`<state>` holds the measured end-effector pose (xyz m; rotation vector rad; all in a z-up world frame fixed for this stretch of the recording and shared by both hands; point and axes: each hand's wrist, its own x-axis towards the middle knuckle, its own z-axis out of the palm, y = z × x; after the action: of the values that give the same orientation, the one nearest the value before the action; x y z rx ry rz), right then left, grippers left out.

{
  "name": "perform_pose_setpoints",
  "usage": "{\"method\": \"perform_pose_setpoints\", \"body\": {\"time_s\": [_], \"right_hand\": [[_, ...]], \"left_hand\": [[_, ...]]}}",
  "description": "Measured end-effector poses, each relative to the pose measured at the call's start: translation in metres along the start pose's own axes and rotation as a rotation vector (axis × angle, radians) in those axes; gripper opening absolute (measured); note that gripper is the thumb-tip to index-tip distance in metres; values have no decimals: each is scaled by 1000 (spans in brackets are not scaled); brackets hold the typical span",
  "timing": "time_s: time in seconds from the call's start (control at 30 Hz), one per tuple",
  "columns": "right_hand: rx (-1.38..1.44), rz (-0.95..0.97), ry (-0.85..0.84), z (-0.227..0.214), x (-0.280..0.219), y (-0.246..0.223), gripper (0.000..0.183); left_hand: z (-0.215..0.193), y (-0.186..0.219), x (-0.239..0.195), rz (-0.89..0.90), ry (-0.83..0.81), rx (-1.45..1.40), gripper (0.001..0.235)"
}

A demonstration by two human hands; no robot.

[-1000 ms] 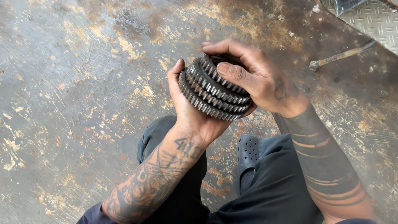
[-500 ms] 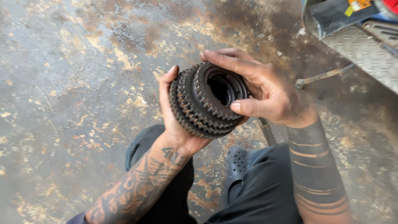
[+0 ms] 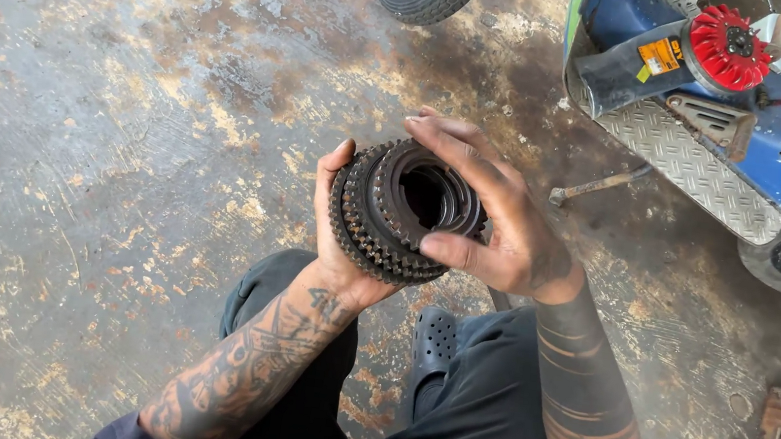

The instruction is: The person sits on the floor and cleans several metal gears by hand, separating and reassembling them. They then use a wire brush to scrub a larger gear assembly attached to a shaft.

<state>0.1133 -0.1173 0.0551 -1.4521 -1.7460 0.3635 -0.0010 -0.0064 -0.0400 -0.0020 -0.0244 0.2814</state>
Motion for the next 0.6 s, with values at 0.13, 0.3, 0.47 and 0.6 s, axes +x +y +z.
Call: {"method": "perform_pose_setpoints", "body": {"time_s": [0.13,0.3,0.47,0.6], "right_hand": [[-226,25,-34,-1,-1,-2,97],[56,38,10,0,0,6,96],[157,107,54,5,-1,12,98],[167,140,68,7,1,14,97]], "left_hand": [[-1,-1,1,16,33,4,61],[-4,-1,1,-19,1,-20,68],[0,-1,0,16,61,-13,66],[1,-2,1,34,98,-5,68]]}}
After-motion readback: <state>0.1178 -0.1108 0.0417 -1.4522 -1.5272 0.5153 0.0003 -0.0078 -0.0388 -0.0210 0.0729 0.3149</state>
